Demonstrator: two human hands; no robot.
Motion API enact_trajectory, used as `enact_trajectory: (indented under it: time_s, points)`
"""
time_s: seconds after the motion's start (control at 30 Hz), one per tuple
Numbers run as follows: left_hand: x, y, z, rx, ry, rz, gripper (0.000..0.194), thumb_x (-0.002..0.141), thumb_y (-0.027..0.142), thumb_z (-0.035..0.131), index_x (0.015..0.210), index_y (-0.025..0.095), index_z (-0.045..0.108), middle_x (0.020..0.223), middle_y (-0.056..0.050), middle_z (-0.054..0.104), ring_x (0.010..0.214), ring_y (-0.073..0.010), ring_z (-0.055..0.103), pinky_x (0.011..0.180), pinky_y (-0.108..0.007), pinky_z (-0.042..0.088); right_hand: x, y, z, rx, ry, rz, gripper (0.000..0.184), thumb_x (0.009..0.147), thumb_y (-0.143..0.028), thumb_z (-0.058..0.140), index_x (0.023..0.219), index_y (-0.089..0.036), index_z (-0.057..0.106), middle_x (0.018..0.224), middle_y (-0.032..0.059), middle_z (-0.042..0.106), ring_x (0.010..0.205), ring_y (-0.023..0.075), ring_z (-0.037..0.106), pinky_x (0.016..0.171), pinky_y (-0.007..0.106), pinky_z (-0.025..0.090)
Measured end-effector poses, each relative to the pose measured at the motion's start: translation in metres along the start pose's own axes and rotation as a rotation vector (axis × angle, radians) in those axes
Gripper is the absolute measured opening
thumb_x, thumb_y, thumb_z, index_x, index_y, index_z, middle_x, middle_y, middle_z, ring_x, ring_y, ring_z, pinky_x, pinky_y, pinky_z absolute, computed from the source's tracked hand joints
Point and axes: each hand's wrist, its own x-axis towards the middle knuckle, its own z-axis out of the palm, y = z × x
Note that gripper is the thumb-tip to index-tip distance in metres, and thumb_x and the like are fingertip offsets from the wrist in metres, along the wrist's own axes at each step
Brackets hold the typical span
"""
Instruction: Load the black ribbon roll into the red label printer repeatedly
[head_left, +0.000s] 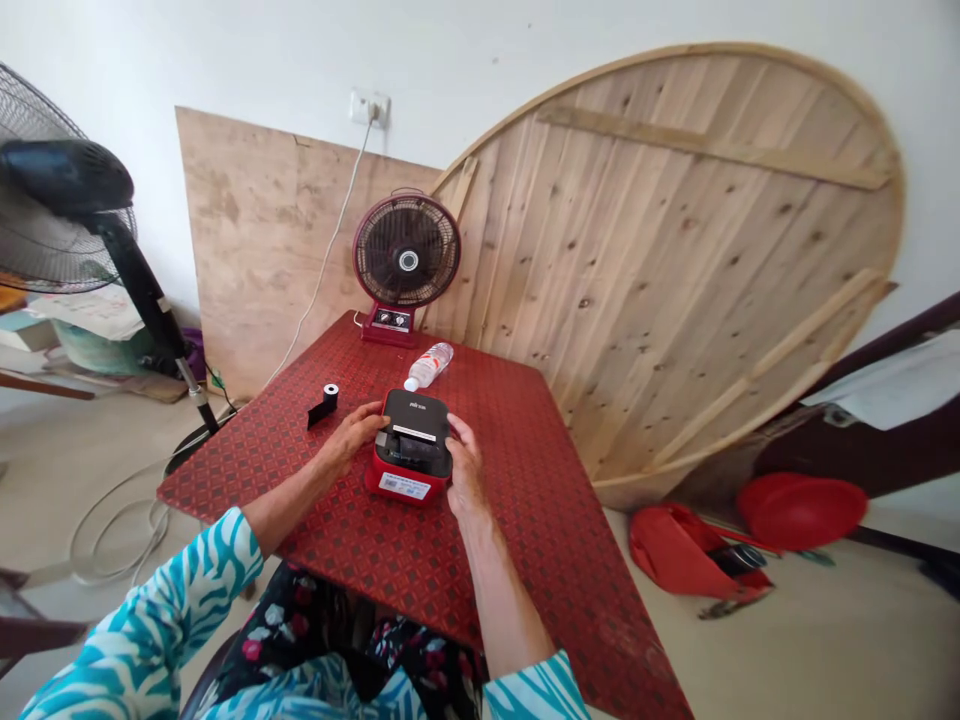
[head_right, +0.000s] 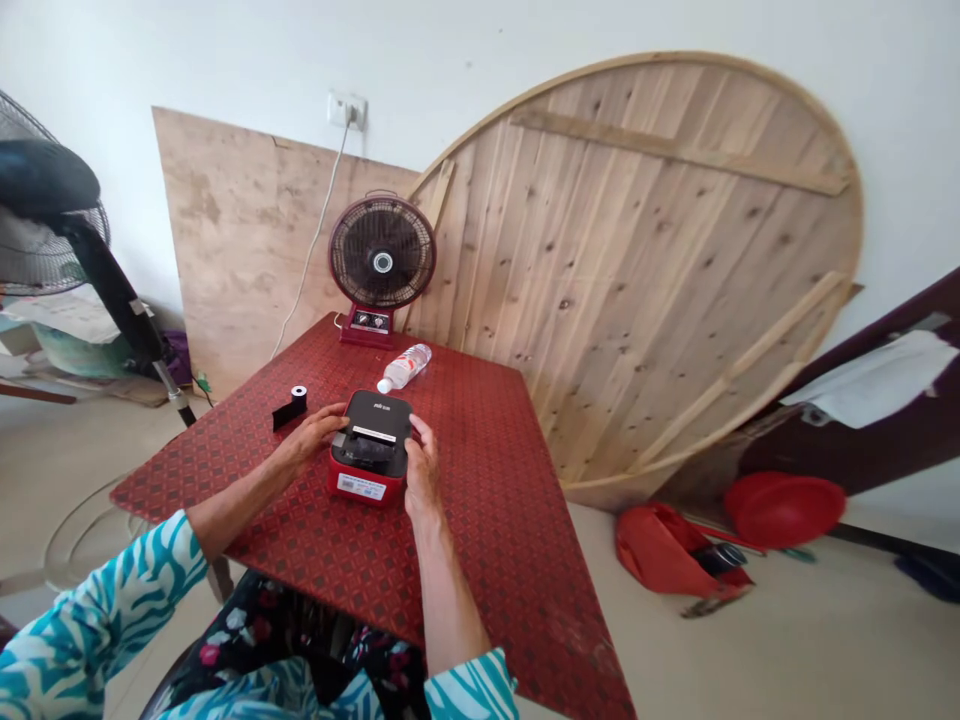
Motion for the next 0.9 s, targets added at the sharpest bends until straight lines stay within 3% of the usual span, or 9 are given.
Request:
enact_trajectory:
  time_s: [0.2, 0.47, 0.57, 0.7, 0.9]
  points:
    - [0.002, 0.006, 0.005, 0.036, 0.083, -0.038, 0.045, 0.061, 0.025, 0.071, 0.103, 0.016, 0.062, 0.082, -0.001, 0.067, 0.065, -0.0117, 0.059, 0.061, -0.023, 0.041, 0.008, -0.005, 0.003, 0.018, 0.013, 0.015, 0.045, 0.063, -0.031, 0.063, 0.108, -0.024, 0.062, 0.112, 0.0030, 0.069, 0.104, 0.0214, 0.062, 0.092, 0.038, 0.048]
    - [0.011, 0.010, 0.005, 0.097, -0.020, 0.044, 0.039, 0.058, 0.023, 0.071, 0.096, 0.014, 0.065, 0.077, -0.003, 0.067, 0.067, -0.0152, 0.060, 0.066, -0.027, 0.043, 0.006, -0.002, 0.009, 0.043, 0.023, -0.014, 0.057, 0.062, -0.026, 0.057, 0.119, -0.024, 0.056, 0.117, 0.0050, 0.066, 0.104, 0.0224, 0.062, 0.091, 0.040, 0.049]
    - [0.013, 0.008, 0.003, 0.093, -0.037, 0.034, 0.042, 0.060, 0.025, 0.072, 0.100, 0.014, 0.066, 0.077, -0.002, 0.068, 0.068, -0.0153, 0.061, 0.066, -0.027, 0.044, 0.004, -0.002, 0.011, 0.022, 0.063, -0.024, 0.059, 0.061, -0.025, 0.056, 0.120, -0.023, 0.055, 0.120, 0.0061, 0.064, 0.106, 0.0222, 0.061, 0.093, 0.040, 0.048]
    - [0.007, 0.005, -0.005, -0.010, -0.092, -0.027, 0.049, 0.065, 0.033, 0.072, 0.110, 0.016, 0.064, 0.094, -0.006, 0.071, 0.084, -0.0192, 0.064, 0.071, -0.027, 0.045, 0.002, 0.002, 0.011, 0.031, 0.104, -0.049, 0.054, 0.065, -0.029, 0.059, 0.118, -0.024, 0.056, 0.123, 0.0059, 0.064, 0.111, 0.0212, 0.060, 0.097, 0.039, 0.047]
    - [-0.001, 0.003, -0.013, -0.091, -0.223, -0.061, 0.066, 0.058, 0.020, 0.069, 0.123, 0.016, 0.060, 0.102, -0.008, 0.072, 0.088, -0.0223, 0.065, 0.075, -0.030, 0.046, -0.007, 0.030, 0.008, 0.181, 0.191, 0.006, 0.051, 0.075, -0.052, 0.058, 0.118, -0.024, 0.057, 0.115, 0.0029, 0.068, 0.098, 0.0194, 0.065, 0.087, 0.037, 0.050]
